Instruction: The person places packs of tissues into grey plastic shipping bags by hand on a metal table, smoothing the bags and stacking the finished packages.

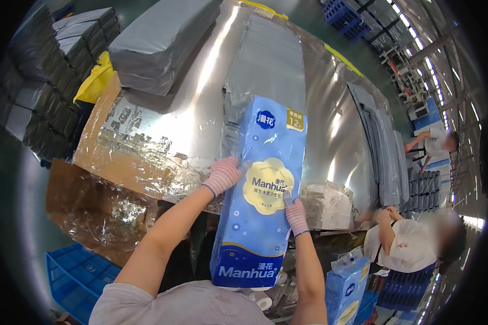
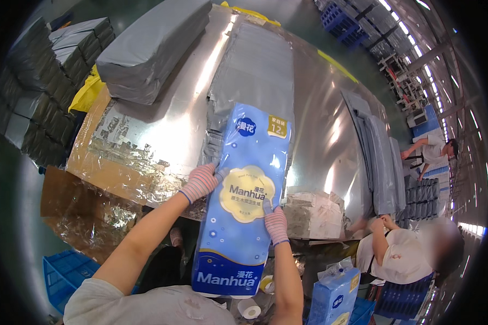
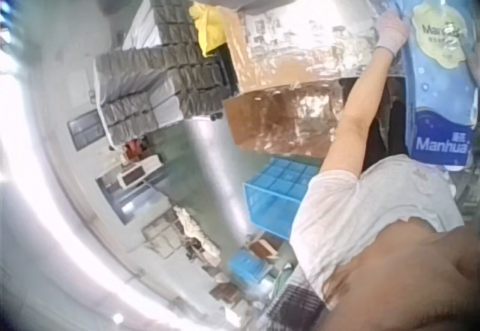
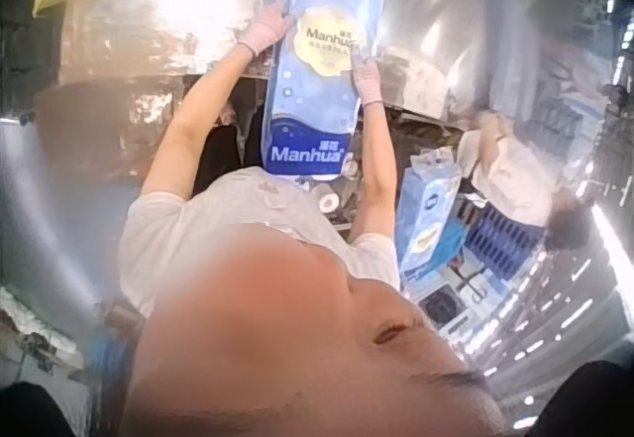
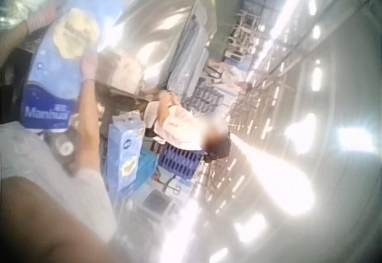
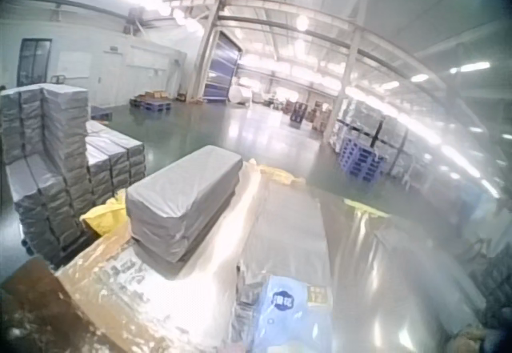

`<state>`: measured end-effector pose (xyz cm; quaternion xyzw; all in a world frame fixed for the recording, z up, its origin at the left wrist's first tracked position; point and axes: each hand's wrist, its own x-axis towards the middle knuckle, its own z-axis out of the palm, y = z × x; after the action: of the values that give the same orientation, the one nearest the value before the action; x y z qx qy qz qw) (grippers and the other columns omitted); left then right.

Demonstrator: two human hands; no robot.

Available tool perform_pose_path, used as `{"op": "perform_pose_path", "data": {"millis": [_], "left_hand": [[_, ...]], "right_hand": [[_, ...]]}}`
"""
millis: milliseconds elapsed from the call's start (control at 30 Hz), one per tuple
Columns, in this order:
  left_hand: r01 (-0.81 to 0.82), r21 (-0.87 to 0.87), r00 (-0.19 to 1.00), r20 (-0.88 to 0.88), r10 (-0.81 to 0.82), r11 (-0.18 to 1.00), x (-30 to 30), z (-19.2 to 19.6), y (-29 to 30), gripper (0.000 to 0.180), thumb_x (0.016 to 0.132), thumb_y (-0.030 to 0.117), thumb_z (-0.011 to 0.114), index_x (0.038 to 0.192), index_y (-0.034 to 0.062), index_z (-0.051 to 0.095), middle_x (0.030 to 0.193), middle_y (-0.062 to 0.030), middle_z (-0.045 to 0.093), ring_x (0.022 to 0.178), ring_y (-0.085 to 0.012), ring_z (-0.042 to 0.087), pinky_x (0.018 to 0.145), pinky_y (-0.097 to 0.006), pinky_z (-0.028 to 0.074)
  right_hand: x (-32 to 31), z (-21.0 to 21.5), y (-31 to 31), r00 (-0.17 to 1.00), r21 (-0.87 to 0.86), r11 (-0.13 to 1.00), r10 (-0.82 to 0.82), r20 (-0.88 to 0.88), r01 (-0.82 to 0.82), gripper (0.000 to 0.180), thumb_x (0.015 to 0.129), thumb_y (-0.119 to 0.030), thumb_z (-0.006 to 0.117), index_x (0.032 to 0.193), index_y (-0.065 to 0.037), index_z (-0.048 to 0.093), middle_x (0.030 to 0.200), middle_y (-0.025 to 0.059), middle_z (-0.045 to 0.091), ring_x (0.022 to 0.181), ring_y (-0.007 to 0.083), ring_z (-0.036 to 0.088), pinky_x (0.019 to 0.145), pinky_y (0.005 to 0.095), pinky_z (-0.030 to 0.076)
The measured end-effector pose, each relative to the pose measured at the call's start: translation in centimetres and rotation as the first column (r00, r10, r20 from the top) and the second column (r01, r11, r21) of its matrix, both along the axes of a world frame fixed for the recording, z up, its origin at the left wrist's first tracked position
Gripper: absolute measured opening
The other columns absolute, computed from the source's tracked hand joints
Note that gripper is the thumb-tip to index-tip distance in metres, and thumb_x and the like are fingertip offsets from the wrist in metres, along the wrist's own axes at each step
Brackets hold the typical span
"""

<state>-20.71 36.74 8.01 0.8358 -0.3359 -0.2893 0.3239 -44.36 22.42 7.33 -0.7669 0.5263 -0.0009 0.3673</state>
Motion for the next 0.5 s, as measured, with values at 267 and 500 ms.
{"op": "perform_pose_path", "data": {"millis": [267, 500], "left_hand": [[-0.043, 0.092, 0.804, -0.588, 0.090, 0.995, 5.7, 0.0, 0.6, 0.045, 0.086, 0.042, 0.049, 0.101, 0.0015, 0.062, 0.087, -0.0214, 0.063, 0.084, -0.0338, 0.061, 0.076, -0.038, 0.047], [0.274, 0.035, 0.364, 0.921, -0.138, 0.961, 13.0, -4.6, -10.1, 0.036, 0.085, 0.031, 0.046, 0.117, 0.0147, 0.053, 0.108, -0.0148, 0.058, 0.108, -0.0306, 0.050, 0.092, -0.041, 0.036]], "right_hand": [[2.3, 2.9, -12.6, 0.961, 0.267, 0.938, 0.162, 0.224, -0.221, 0.033, 0.078, -0.027, 0.061, 0.085, 0.004, 0.063, 0.072, 0.0090, 0.063, 0.063, 0.0162, 0.057, 0.061, 0.0280, 0.047], [15.9, -2.2, -24.3, 0.755, -0.536, 0.532, 0.445, -0.482, -0.656, 0.015, 0.075, -0.014, 0.052, 0.080, -0.006, 0.063, 0.094, 0.0155, 0.061, 0.094, 0.0290, 0.056, 0.078, 0.0378, 0.045]]}}
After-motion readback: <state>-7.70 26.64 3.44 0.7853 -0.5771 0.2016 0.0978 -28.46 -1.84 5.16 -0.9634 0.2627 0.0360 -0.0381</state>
